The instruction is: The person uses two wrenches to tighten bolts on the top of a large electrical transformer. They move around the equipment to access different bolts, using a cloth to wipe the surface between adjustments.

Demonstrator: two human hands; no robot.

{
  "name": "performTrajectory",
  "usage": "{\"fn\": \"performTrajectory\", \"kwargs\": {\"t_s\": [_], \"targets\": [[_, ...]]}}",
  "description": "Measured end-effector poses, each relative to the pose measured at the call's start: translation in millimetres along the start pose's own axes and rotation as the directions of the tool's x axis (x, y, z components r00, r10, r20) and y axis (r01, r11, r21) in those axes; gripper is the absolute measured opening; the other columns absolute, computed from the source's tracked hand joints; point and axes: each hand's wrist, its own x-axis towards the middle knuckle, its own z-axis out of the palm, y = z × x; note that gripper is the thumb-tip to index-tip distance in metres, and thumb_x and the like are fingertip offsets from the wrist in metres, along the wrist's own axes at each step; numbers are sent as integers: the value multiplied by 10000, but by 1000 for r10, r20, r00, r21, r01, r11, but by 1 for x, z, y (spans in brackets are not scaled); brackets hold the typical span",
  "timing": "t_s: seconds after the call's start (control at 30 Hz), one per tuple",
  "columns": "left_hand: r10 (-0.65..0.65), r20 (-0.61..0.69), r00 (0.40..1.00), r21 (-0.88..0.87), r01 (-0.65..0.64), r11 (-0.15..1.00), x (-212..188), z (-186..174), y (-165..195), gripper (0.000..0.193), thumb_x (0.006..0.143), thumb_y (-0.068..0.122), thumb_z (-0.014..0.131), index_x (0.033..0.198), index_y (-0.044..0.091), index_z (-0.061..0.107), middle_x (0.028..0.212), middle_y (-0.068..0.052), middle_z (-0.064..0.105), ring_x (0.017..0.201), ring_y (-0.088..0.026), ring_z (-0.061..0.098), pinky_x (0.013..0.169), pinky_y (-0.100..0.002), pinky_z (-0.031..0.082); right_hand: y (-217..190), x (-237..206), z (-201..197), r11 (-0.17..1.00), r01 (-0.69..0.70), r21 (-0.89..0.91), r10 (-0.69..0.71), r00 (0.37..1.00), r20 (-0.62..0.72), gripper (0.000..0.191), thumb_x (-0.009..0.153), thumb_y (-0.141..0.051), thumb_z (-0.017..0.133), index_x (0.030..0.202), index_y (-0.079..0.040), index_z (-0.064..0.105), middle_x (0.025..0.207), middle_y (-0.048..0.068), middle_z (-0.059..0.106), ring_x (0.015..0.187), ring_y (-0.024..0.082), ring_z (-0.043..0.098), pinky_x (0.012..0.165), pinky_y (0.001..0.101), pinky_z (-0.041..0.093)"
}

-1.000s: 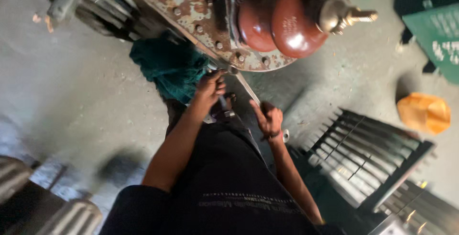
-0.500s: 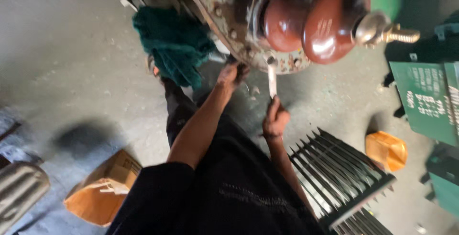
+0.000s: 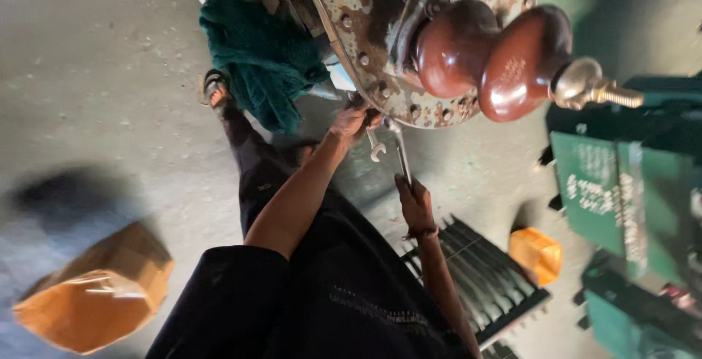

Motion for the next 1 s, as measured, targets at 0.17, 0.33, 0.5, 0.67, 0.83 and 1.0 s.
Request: {"fn": "performTrajectory", "kwargs": {"t_s": [0.17, 0.33, 0.5, 0.67, 0.83, 1.0], "targets": [[50, -333, 942, -7, -55, 998, 5, -3, -8, 178, 1050, 186, 509, 1034, 28, 590, 807, -71, 613, 636, -170, 559, 557, -352, 432, -33, 13, -29, 937, 203, 283, -250, 958, 143, 357, 1068, -322, 588, 904, -5, 581, 728, -18, 462, 705, 101, 402, 624, 313, 346], [182, -153, 971, 188, -152, 970, 12, 3, -15, 148, 1037, 240, 583, 1001, 101, 618, 676, -22, 558, 511, -110, 478, 444, -272, 327, -58, 35, -44, 884, 388, -262, -437, 884, -164, 482, 1097, -366, 528, 787, -15, 644, 604, 12, 513, 584, 89, 449, 553, 302, 394], [220, -349, 911, 212, -153, 965, 28, 8, -9, 112, 1017, 205, 632, 973, 102, 631, 727, -5, 588, 557, -102, 516, 479, -272, 381, -60, 51, -44, 861, 384, -335, -438, 893, -101, 579, 1108, -414, 503, 703, -9, 589, 588, 16, 512, 562, 96, 450, 548, 310, 379], [251, -187, 950, 81, -239, 968, 31, 3, -5, 59, 984, 98, 637, 1014, 48, 647, 834, -39, 637, 663, -133, 583, 574, -320, 478, -45, 60, -41, 912, 326, -250, -368, 918, -146, 613, 1106, -440, 496, 673, -11, 553, 572, 10, 466, 568, 97, 409, 535, 305, 341], [113, -91, 989, -82, -121, 989, 20, -6, -12, 70, 990, 130, 632, 986, 60, 633, 791, -36, 591, 646, -138, 546, 573, -319, 444, -39, 61, -34, 910, 411, -52, -414, 901, -125, 573, 1120, -402, 530, 707, -5, 516, 637, 9, 447, 607, 97, 369, 537, 314, 307], [52, 95, 994, -108, -42, 993, 23, -10, -13, 175, 1037, 155, 648, 891, 81, 584, 677, -9, 495, 576, -115, 448, 530, -298, 352, -55, 66, -41, 788, 433, -438, -516, 852, -86, 539, 1119, -352, 523, 700, -15, 550, 592, 48, 395, 548, 142, 309, 512, 345, 294]]}}
